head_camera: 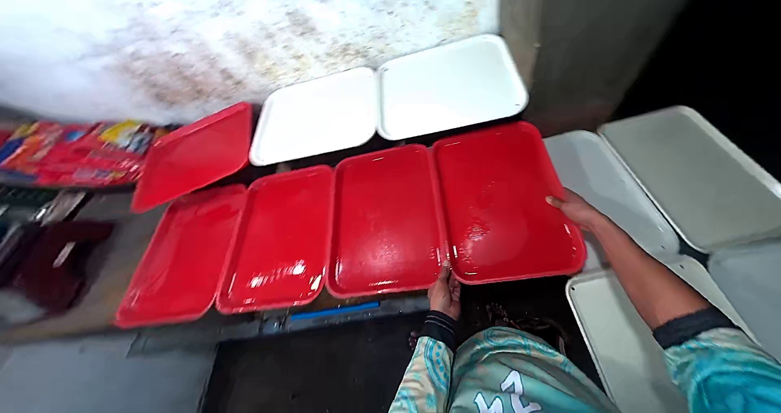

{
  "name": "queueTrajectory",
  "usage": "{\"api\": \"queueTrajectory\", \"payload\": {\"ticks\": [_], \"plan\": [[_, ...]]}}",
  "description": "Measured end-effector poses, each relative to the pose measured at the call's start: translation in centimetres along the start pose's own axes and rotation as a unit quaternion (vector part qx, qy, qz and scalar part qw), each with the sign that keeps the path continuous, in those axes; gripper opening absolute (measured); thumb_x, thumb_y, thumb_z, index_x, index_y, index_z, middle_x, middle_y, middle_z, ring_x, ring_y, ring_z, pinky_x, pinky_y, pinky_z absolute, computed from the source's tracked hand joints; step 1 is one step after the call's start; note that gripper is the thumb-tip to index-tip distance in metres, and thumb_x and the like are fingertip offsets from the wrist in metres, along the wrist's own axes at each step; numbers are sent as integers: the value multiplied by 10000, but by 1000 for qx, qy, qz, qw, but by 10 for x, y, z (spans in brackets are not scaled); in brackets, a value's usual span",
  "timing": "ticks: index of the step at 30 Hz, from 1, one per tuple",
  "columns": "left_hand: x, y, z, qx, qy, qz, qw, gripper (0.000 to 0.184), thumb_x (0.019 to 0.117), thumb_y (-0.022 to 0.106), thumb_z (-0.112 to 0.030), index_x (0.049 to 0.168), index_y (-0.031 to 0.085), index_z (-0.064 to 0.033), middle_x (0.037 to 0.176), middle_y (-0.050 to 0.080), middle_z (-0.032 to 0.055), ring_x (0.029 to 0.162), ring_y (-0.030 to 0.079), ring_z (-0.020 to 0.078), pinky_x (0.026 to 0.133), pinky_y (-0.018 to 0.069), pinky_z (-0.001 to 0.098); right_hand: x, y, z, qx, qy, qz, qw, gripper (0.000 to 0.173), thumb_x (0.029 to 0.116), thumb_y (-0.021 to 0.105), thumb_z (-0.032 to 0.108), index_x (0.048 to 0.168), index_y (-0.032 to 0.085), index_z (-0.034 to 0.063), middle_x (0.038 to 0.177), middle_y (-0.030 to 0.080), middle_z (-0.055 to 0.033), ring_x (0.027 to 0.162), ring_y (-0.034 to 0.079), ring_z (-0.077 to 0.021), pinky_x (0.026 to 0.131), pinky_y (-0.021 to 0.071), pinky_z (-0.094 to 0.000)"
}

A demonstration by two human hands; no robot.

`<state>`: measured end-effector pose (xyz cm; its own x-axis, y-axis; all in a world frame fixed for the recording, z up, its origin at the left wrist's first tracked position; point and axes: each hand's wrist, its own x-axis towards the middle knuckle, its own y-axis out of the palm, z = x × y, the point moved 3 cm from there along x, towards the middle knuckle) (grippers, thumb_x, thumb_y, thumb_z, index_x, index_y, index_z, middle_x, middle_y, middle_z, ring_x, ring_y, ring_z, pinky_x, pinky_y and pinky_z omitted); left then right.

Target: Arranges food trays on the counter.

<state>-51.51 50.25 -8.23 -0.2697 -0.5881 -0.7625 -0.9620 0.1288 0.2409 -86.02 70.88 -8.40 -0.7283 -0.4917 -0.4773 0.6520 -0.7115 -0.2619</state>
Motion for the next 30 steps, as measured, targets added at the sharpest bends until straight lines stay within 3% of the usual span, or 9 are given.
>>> {"api": "queueTrajectory", "payload": {"ticks": [3,6,9,11,13,16,20,24,30], "plan": [[1,-4,-1,10,-28,7,1000,244,1009,660,-264,1037,637,-22,788,664,67,599,595,105,564,525,250,-2,3,1,-4,5,-3,1000,531,1058,578,271,1521,409,72,1359,610,-198,1184,654,-273,1000,554,-478],[-7,-16,-11,31,-85,67,994,413,1019,643,-325,1295,610,-19,1163,709,123,938,698,160,792,569,308,-6,5,-4,4,13,-21,1000,549,1058,559,378,1509,440,89,1307,643,-192,1138,674,-277,969,564,-499],[-17,-49,-24,25,-81,92,992,411,1020,648,-235,1349,522,-25,1231,680,152,1026,701,202,848,576,341,-16,0,-8,21,11,-88,996,595,1055,503,480,1504,439,95,1276,644,-175,1083,669,-248,929,567,-485],[-19,-90,-31,1,-63,74,995,389,1035,620,-209,1367,524,-31,1218,683,157,1005,704,216,835,579,354,-34,0,2,-15,-13,-198,980,587,1059,544,398,1507,406,43,1297,608,-220,1080,642,-261,924,543,-463],[-15,-143,-34,-42,-53,31,997,392,1056,578,-240,1393,542,-44,1218,692,151,1012,705,221,848,575,363,-56,8,22,-80,-78,-279,954,636,1045,580,305,1527,353,-43,1418,546,-272,1249,602,-298,1072,488,-410],[-5,-236,-24,-73,-37,-94,992,378,1076,526,-258,1381,565,-39,1217,697,172,1003,707,244,846,568,386,-85,55,54,-146,-200,-295,923,541,1037,577,250,1450,434,-68,1373,570,-270,1224,615,-291,1043,509,-372],[3,-386,29,110,-50,-270,955,347,1063,558,-172,1342,584,33,1213,673,249,1012,691,321,877,564,467,-139,198,92,-196,-319,-96,922,425,1047,539,222,1357,535,-68,1260,631,-277,1057,679,-336,911,574,-485],[-19,-528,97,446,-240,-254,824,421,1009,610,-398,1195,729,-40,1300,677,204,1274,615,343,1079,469,552,-217,375,109,-225,-382,182,878,342,1020,535,223,1267,638,10,1146,701,-143,925,717,-206,804,626,-403],[-85,-634,166,154,-224,-362,892,305,1051,583,-234,1246,685,-23,1138,725,187,993,714,311,891,568,488,-307,552,70,-361,-358,511,693,325,1041,534,305,1307,662,167,1238,675,-43,1004,684,-121,898,586,-328]]}}
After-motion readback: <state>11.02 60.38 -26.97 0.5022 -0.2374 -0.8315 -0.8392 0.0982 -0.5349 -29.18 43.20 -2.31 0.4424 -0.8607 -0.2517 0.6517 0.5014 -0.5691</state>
